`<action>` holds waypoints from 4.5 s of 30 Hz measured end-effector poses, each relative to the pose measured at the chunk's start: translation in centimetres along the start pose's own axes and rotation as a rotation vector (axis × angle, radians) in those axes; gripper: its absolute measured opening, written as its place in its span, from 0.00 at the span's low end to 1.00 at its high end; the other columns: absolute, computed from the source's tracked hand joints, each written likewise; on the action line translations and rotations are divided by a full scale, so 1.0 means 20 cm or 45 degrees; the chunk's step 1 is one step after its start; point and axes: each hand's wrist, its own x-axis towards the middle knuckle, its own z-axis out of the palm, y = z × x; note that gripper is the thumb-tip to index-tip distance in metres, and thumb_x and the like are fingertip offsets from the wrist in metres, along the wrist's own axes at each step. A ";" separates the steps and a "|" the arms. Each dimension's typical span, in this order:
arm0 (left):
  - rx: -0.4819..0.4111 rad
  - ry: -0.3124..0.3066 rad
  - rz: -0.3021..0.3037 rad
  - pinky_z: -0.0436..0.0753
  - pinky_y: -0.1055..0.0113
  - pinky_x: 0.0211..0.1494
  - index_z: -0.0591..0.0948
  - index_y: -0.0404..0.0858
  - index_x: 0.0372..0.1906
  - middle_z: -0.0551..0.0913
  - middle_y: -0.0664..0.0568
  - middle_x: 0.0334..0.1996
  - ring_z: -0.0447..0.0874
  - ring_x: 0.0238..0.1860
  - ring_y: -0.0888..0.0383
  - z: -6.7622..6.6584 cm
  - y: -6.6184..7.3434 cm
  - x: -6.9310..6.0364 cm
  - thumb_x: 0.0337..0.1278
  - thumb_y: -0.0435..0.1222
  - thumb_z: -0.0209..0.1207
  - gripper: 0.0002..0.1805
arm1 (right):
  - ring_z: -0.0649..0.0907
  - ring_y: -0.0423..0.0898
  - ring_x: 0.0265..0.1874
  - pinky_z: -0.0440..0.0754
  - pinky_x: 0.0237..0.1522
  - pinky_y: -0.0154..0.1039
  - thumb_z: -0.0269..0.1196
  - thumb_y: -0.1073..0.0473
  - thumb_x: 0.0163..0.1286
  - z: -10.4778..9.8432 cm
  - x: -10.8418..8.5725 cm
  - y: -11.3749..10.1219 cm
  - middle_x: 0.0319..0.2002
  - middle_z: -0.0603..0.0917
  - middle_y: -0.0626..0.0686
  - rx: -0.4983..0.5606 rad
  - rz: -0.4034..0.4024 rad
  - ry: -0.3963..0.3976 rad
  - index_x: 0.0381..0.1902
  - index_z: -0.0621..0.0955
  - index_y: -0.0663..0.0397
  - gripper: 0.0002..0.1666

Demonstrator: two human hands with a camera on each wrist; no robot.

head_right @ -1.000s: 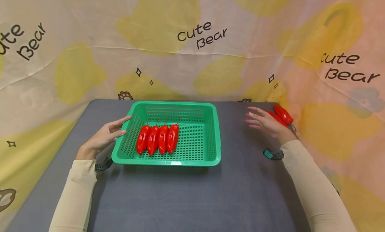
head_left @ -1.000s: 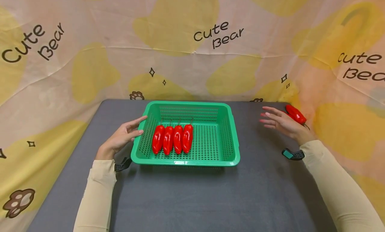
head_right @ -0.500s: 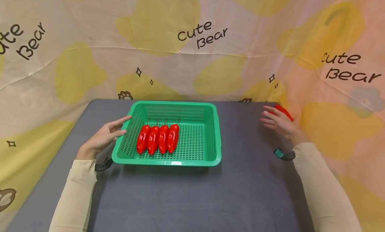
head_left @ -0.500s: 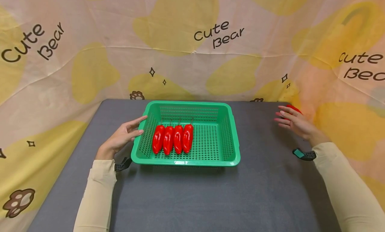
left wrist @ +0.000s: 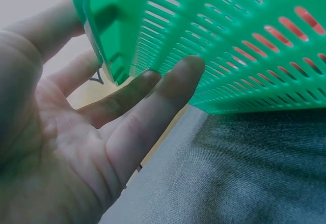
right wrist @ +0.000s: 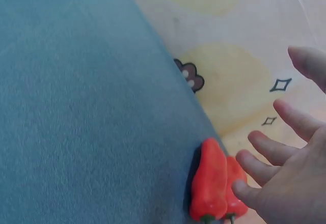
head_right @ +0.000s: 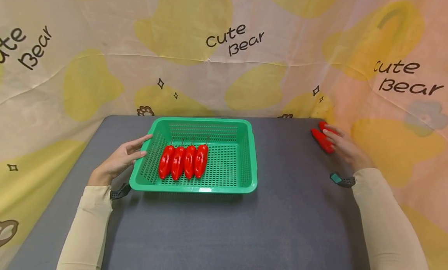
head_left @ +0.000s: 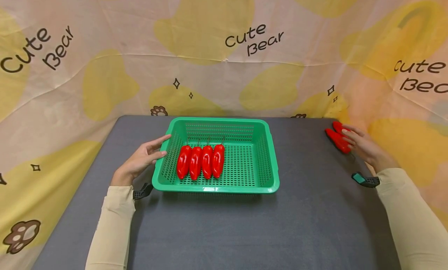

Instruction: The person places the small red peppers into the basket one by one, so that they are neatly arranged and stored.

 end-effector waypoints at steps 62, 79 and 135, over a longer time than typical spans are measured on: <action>0.042 0.008 -0.024 0.75 0.64 0.35 0.61 0.48 0.80 0.55 0.43 0.80 0.75 0.51 0.63 -0.01 0.00 0.00 0.74 0.37 0.56 0.34 | 0.56 0.71 0.74 0.77 0.64 0.58 0.56 0.50 0.79 0.09 0.05 0.15 0.79 0.47 0.72 -0.599 0.047 -0.255 0.81 0.51 0.58 0.43; 0.054 0.018 -0.018 0.71 0.60 0.31 0.61 0.48 0.80 0.55 0.44 0.81 0.72 0.56 0.60 -0.01 -0.01 0.00 0.73 0.38 0.56 0.34 | 0.54 0.79 0.73 0.69 0.66 0.69 0.60 0.60 0.76 0.15 0.09 0.20 0.74 0.52 0.81 -0.649 -0.044 -0.026 0.76 0.56 0.65 0.39; 0.042 0.018 -0.022 0.79 0.68 0.35 0.61 0.46 0.80 0.56 0.40 0.80 0.78 0.51 0.65 0.00 0.00 0.00 0.74 0.38 0.56 0.34 | 0.77 0.80 0.50 0.83 0.45 0.63 0.58 0.70 0.73 0.13 0.07 0.23 0.60 0.65 0.85 -0.949 -0.236 0.097 0.76 0.48 0.73 0.44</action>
